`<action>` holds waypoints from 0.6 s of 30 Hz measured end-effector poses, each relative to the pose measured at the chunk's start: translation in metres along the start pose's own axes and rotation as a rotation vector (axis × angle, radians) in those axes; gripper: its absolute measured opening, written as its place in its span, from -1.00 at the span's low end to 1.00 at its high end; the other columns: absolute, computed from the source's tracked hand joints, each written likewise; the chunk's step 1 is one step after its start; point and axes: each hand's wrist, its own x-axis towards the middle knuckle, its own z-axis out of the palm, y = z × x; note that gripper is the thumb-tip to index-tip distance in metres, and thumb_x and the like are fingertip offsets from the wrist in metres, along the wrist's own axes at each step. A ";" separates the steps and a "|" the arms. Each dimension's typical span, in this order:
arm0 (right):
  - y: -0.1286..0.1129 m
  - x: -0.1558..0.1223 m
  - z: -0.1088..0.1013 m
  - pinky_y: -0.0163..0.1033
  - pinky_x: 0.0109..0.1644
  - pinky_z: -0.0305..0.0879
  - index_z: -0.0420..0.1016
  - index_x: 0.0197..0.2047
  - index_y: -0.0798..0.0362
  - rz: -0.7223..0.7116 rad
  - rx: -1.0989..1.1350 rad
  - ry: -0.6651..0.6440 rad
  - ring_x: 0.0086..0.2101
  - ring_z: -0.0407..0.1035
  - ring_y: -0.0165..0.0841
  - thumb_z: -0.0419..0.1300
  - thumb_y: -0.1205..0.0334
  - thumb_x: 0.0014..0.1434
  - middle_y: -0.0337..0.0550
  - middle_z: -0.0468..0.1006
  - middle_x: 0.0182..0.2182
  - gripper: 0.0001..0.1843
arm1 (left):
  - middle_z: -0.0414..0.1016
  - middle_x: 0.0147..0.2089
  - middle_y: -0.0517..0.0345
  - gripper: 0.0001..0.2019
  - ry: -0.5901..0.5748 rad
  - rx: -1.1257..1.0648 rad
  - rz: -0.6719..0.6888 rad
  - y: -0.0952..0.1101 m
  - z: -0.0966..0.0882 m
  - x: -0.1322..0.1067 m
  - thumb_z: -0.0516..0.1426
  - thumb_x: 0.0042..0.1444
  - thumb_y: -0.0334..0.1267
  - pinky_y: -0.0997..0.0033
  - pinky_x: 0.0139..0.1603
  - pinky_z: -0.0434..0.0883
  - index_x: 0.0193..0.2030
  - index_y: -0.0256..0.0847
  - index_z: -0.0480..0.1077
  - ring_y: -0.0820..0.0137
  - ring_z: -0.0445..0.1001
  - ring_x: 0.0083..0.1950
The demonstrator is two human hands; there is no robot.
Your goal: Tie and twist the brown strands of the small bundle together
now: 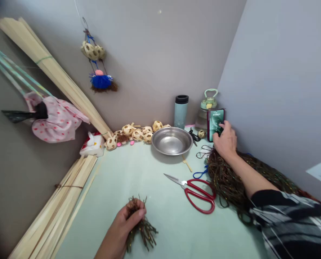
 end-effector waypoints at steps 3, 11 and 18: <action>-0.001 0.002 0.002 -0.06 0.17 0.22 0.04 0.36 0.13 -0.031 -0.024 -0.010 0.14 0.26 -0.04 0.05 0.22 0.20 -0.03 0.40 0.23 -0.32 | 0.34 -0.31 0.12 -0.57 0.012 -0.002 0.007 0.000 0.000 0.000 0.35 -0.09 0.09 0.46 -0.13 0.24 -0.31 -0.26 0.44 0.40 0.27 -0.24; 0.001 0.003 0.004 -0.05 0.17 0.21 -0.01 0.38 0.10 -0.061 -0.050 -0.064 0.14 0.25 -0.04 0.03 0.20 0.22 -0.01 0.35 0.26 -0.31 | 0.36 -0.31 0.12 -0.58 0.014 -0.001 -0.004 0.002 0.000 0.000 0.35 -0.09 0.08 0.47 -0.13 0.25 -0.31 -0.25 0.45 0.39 0.29 -0.23; 0.005 0.002 0.005 -0.08 0.15 0.20 0.04 0.36 0.08 -0.040 -0.049 -0.061 0.12 0.27 -0.07 0.05 0.23 0.20 -0.02 0.42 0.22 -0.33 | 0.35 -0.30 0.10 -0.60 0.017 0.027 0.000 0.003 0.001 -0.002 0.34 -0.07 0.06 0.45 -0.12 0.25 -0.30 -0.25 0.45 0.37 0.28 -0.23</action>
